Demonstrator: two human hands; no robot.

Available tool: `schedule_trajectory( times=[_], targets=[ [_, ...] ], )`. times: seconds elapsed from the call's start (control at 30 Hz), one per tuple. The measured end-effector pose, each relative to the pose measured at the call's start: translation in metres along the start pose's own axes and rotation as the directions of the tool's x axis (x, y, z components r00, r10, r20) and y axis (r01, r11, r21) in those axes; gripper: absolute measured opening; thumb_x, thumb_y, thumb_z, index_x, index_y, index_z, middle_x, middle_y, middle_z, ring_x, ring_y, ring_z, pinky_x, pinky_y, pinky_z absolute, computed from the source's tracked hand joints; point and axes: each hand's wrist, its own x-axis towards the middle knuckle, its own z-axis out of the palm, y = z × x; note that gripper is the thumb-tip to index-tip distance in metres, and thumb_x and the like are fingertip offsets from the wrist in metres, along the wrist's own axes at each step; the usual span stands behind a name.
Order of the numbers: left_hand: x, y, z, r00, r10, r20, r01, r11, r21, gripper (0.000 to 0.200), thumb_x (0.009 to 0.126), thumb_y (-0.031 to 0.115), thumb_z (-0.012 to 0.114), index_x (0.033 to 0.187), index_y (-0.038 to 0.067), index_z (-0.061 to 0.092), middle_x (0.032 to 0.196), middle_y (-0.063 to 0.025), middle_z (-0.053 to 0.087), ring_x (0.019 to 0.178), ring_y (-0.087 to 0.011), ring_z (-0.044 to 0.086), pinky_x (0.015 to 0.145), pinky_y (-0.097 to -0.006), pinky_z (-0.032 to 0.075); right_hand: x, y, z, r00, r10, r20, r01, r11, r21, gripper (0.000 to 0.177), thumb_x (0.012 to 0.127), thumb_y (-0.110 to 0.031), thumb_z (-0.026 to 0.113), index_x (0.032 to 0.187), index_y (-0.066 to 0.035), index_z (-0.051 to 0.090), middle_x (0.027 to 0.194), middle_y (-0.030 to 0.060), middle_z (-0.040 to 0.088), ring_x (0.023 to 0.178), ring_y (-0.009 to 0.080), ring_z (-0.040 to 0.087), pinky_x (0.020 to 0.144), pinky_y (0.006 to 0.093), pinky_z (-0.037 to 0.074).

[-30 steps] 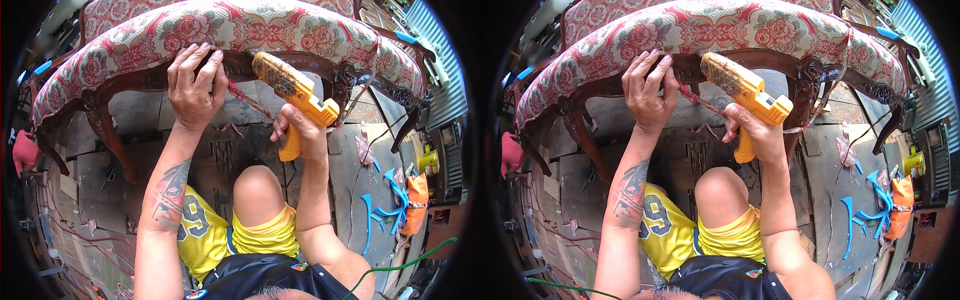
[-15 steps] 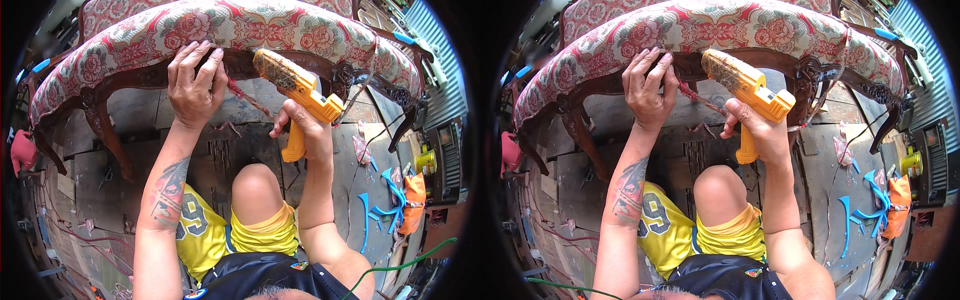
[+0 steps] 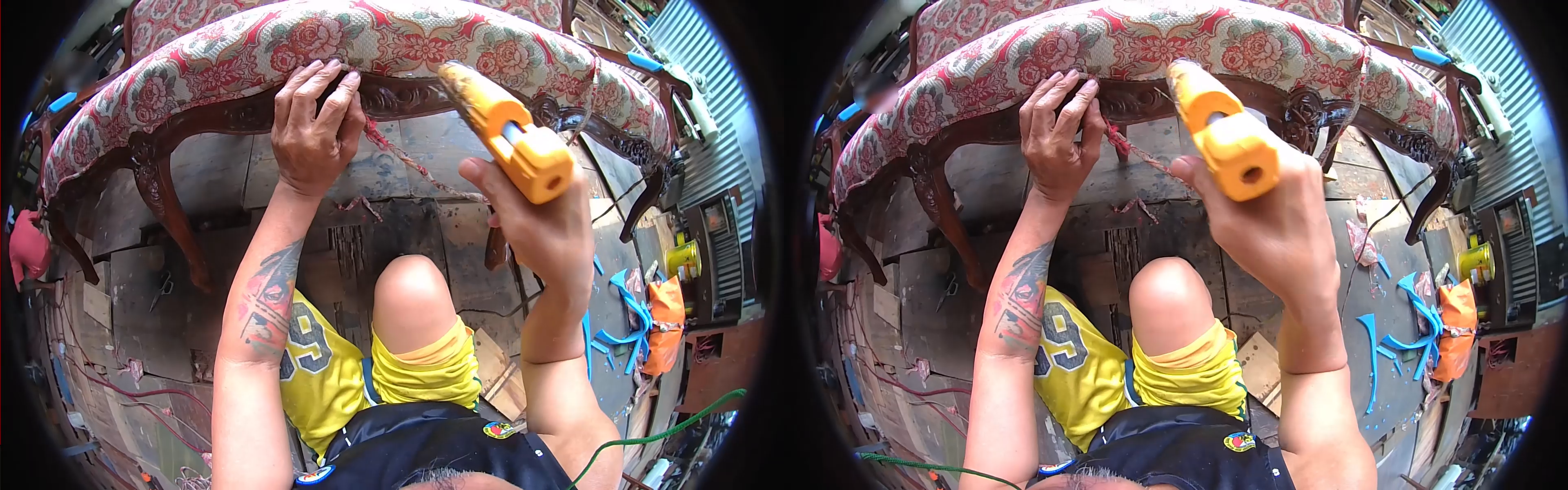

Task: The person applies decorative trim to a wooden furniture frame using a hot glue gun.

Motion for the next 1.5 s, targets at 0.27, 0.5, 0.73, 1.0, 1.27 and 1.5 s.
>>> schedule_trajectory(
  times=[0.27,0.5,0.73,1.0,1.27,1.5],
  targets=[
    [-0.002,0.003,-0.002,0.999,-0.022,0.029,0.023,1.0,-0.004,0.03,0.091,0.008,0.08,0.119,0.016,0.082,0.127,-0.0044,0.075,0.123,-0.0275,0.069,0.109,-0.0411,0.053,-0.139,0.089,-0.098,0.819,0.433,-0.377,-0.316,0.888,0.333,0.035,0.105,-0.016,0.075,0.134,0.001,0.069,0.115,0.0097,0.075,0.105,0.0183,0.073,0.074,0.032,0.066],
    [-0.002,0.005,-0.001,1.0,0.001,0.031,-0.002,0.999,0.04,0.027,0.093,0.01,0.079,0.119,0.015,0.082,0.127,-0.0055,0.075,0.124,-0.0288,0.068,0.11,-0.0426,0.052,-0.431,0.314,-0.107,0.539,0.559,-0.63,-0.84,0.412,-0.354,0.088,0.093,-0.018,0.079,0.165,0.008,0.036,0.137,0.0386,0.066,0.125,0.0551,0.065,0.108,0.0551,0.05],
    [0.0,0.007,-0.002,0.999,-0.002,0.041,0.0,0.998,0.063,0.026,0.093,0.009,0.078,0.118,0.013,0.082,0.126,-0.0064,0.076,0.125,-0.0294,0.068,0.11,-0.0436,0.051,-0.642,0.322,-0.007,-0.114,0.881,-0.459,-0.903,-0.285,-0.322,0.133,0.078,-0.025,0.089,0.166,0.007,-0.006,0.136,0.0372,0.066,0.128,0.0505,0.065,0.114,0.0484,0.051],
    [0.001,0.006,-0.001,0.999,-0.009,0.038,0.007,0.998,0.058,0.025,0.093,0.01,0.079,0.119,0.013,0.081,0.126,-0.0062,0.076,0.124,-0.0297,0.069,0.11,-0.0432,0.051,-0.555,0.331,0.029,0.564,0.703,-0.434,-0.796,0.324,-0.511,0.05,0.094,-0.02,0.082,0.133,0.008,0.069,0.127,0.0245,0.07,0.114,0.0442,0.07,0.101,0.0491,0.056],
    [0.002,-0.001,-0.008,0.999,-0.003,0.042,0.006,0.998,-0.069,0.029,0.101,0.008,0.07,0.13,0.006,0.073,0.127,-0.0101,0.076,0.124,-0.0317,0.069,0.109,-0.0453,0.052,-0.062,0.093,0.07,0.865,-0.359,-0.35,0.386,0.923,0.006,0.037,0.089,0.003,0.084,0.124,-0.003,0.077,0.111,0.0163,0.075,0.099,0.0338,0.073,0.087,0.0406,0.06],
    [0.006,-0.008,-0.004,1.0,-0.006,-0.008,0.006,1.0,-0.007,0.022,0.099,0.003,0.071,0.12,0.007,0.074,0.115,-0.0082,0.078,0.112,-0.0289,0.074,0.098,-0.04,0.058,0.053,0.053,0.153,0.813,-0.363,-0.455,0.345,0.93,-0.127,0.034,0.092,-0.013,0.081,0.124,-0.001,0.077,0.111,0.0184,0.077,0.109,0.0356,0.07,0.1,0.0462,0.054]
  ],
)
